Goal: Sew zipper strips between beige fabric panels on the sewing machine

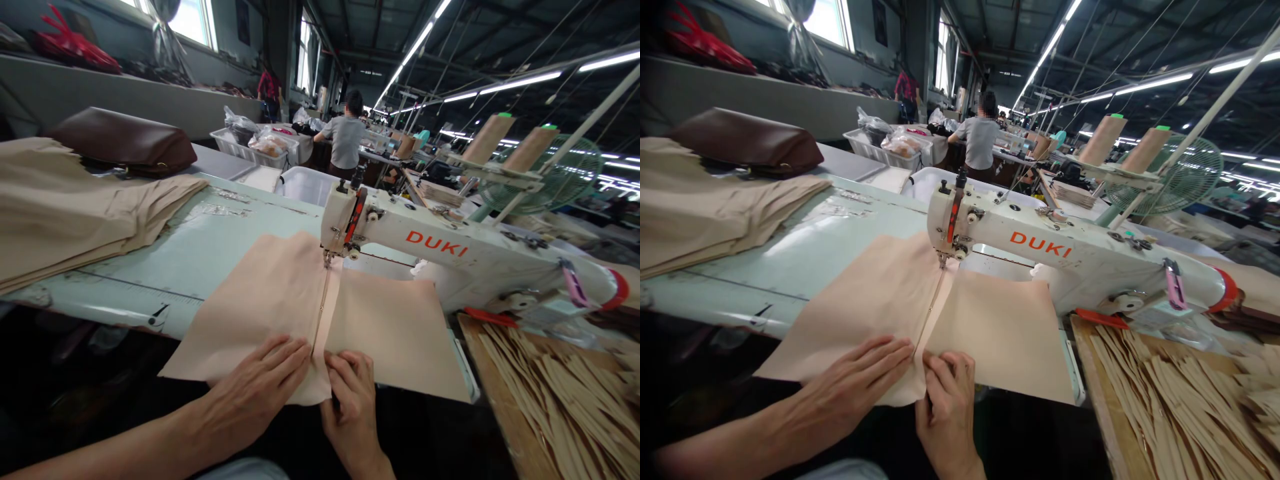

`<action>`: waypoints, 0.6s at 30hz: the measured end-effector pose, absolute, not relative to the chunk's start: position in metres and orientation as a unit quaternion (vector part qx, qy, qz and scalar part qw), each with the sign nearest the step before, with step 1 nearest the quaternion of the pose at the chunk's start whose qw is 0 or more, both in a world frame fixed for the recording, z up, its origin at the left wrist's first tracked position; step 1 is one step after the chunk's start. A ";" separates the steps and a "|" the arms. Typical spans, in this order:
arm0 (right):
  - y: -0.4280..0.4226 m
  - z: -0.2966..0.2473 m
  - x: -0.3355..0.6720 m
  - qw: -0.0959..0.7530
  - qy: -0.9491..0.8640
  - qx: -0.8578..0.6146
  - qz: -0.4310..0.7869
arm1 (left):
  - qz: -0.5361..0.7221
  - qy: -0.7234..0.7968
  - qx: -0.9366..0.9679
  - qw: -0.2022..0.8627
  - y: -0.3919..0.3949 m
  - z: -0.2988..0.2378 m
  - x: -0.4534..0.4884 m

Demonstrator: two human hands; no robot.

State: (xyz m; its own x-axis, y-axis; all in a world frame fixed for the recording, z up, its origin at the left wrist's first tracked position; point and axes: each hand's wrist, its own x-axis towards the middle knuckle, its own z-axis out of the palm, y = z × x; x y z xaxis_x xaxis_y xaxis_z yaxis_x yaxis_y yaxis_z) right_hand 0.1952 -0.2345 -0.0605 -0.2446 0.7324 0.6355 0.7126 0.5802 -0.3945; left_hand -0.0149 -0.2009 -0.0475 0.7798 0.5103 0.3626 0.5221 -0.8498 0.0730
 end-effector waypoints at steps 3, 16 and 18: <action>-0.237 -0.057 0.194 0.401 -0.787 -0.467 0.028 | -0.185 -0.268 -0.945 0.002 -0.200 -0.046 -0.015; -0.185 -0.016 0.201 0.269 -0.816 -0.508 0.059 | -0.135 -0.285 -0.941 -0.124 -0.194 -0.027 -0.027; -0.178 -0.021 0.198 0.235 -0.829 -0.505 0.046 | -0.143 -0.288 -0.941 -0.104 -0.197 -0.031 -0.029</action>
State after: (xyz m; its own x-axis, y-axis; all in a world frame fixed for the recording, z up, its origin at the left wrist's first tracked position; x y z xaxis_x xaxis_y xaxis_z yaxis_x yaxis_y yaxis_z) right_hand 0.1976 -0.1780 -0.0206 -0.3793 0.8593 0.3431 0.8164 0.4853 -0.3130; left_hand -0.0289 -0.1966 -0.0310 0.7928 0.5723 0.2098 0.5129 -0.8123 0.2776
